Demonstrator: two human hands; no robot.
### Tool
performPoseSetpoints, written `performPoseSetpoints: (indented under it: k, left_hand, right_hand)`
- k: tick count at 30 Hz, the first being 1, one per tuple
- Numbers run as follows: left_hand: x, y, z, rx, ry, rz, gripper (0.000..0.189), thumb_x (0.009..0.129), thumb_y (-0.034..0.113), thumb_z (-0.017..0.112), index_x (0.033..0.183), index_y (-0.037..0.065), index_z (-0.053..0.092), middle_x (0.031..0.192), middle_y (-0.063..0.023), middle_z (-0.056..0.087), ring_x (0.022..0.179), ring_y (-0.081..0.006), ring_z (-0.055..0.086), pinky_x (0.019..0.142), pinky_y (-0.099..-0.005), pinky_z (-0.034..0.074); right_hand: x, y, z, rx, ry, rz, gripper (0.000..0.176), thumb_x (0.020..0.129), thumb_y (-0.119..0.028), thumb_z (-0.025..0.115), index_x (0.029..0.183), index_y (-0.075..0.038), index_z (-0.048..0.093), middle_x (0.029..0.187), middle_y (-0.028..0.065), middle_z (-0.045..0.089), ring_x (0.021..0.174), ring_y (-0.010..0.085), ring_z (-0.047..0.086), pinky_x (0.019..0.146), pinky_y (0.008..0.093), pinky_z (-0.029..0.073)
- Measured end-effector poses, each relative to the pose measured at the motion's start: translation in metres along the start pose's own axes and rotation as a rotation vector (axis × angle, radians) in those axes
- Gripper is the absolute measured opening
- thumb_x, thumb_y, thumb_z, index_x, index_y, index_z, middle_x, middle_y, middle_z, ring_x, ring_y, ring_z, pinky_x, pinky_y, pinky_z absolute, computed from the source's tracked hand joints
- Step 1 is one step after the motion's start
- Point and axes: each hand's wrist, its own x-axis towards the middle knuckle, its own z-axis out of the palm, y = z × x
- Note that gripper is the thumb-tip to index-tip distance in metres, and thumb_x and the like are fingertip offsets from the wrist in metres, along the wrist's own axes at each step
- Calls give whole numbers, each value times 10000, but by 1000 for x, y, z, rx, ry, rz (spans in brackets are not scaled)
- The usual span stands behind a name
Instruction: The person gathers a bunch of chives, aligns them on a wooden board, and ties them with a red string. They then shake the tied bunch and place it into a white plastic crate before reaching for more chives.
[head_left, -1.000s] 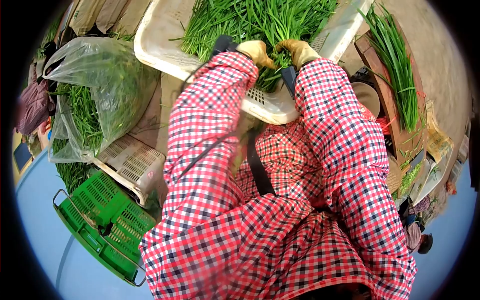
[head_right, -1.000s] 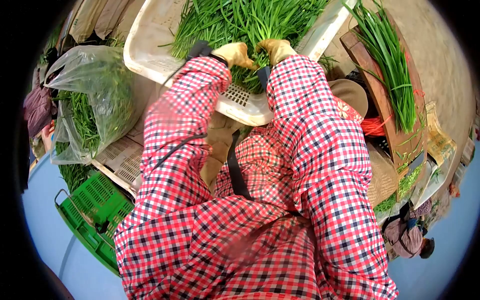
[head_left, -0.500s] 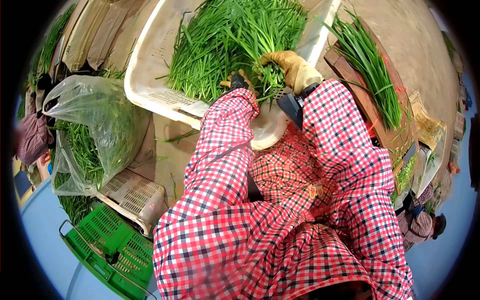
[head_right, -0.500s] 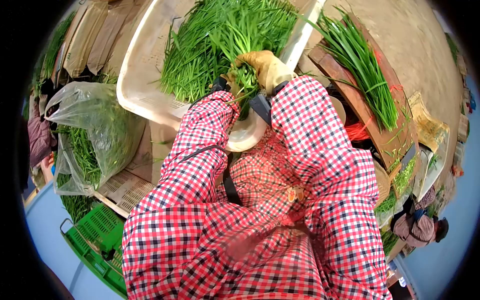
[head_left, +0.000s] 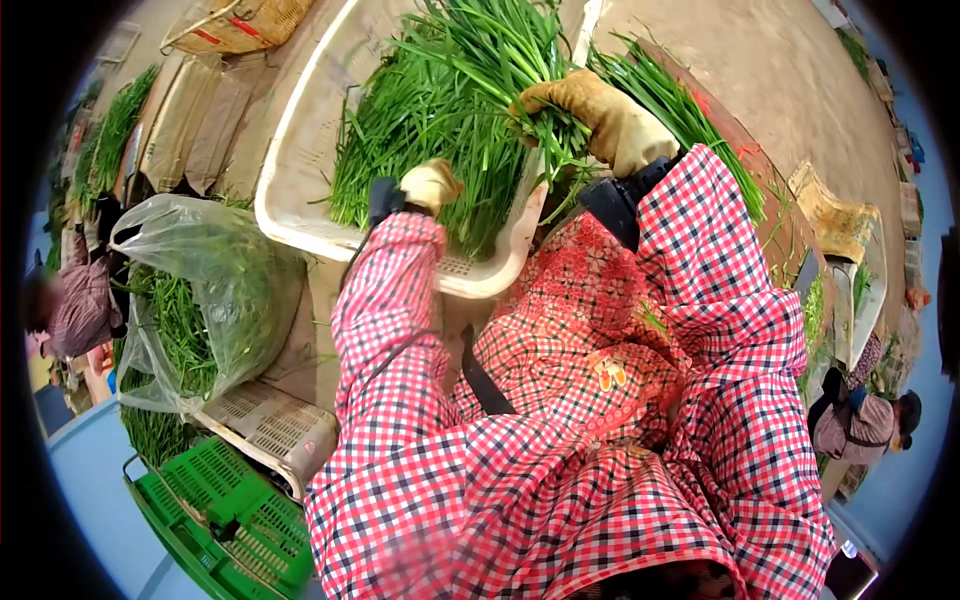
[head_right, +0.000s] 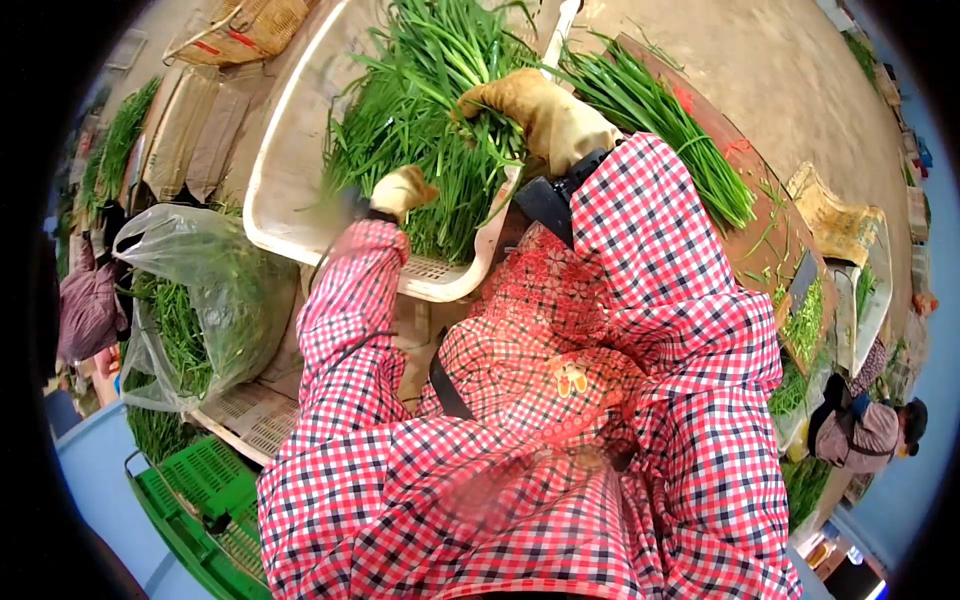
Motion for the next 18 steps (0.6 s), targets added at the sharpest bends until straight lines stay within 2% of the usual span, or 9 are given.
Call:
performPoseSetpoints:
  k: [1,2,4,7,8,10,14,16,18]
  left_hand:
    - [4,-11,-15,-122,-110,53,436,857,399,653,1012,-7,684,1050,-213,687,980,-313,674,850,-383,538]
    - [5,-35,12,-434,-34,-31,482,892,436,623,1118,13,666,1056,-177,701,1012,-293,673,869,-370,538]
    - [-34,-15,-19,-1248,-170,-15,569,917,488,594,1209,0,623,1121,-183,684,1078,-307,648,917,-398,524]
    - [-80,29,-55,-1734,-289,257,651,924,504,587,1274,-44,556,1207,-201,637,1105,-327,629,949,-432,510]
    - [-80,39,-55,-1744,-332,280,763,904,528,605,1332,-89,469,1287,-246,568,1148,-338,596,997,-444,473]
    - [-83,60,-48,-1664,-371,530,791,890,531,623,1360,-78,438,1347,-226,518,1218,-321,542,1042,-443,432]
    - [-70,91,-22,-1827,-452,759,782,888,504,638,1381,-46,381,1417,-186,423,1275,-347,446,1114,-525,312]
    - [-82,119,-30,-1907,-495,801,678,928,497,578,1395,31,419,1387,-104,491,1270,-246,452,1117,-463,311]
    - [-96,145,-37,-2087,-496,585,635,919,503,591,1324,24,486,1275,-69,540,1140,-192,485,1070,-401,346]
  right_hand:
    - [-3,-15,5,166,95,155,237,726,-113,751,962,-100,735,828,48,715,711,175,651,621,299,524]
    - [1,8,17,443,179,486,175,722,-141,761,874,-56,747,777,70,705,657,182,646,569,311,514]
    - [-4,14,20,487,221,415,182,691,-181,788,752,-17,737,688,89,664,535,173,580,472,316,470]
    - [-15,6,20,435,299,497,205,637,-168,813,736,-12,723,674,68,647,550,158,545,477,319,462]
    - [-22,0,19,330,297,448,231,620,-163,819,713,13,702,676,71,647,573,159,560,491,331,469]
    - [-41,-14,20,192,333,357,180,704,-135,776,751,10,679,662,43,646,559,132,578,512,299,463]
    - [-71,-38,16,-20,335,471,352,639,-126,781,922,52,669,832,91,692,737,159,611,627,309,504]
    - [-77,-6,29,-89,315,33,384,679,-131,726,1032,5,663,903,165,715,776,263,661,721,373,538]
    - [-92,-5,36,-518,429,313,385,711,-137,698,1055,20,628,917,232,695,831,354,681,750,428,544]
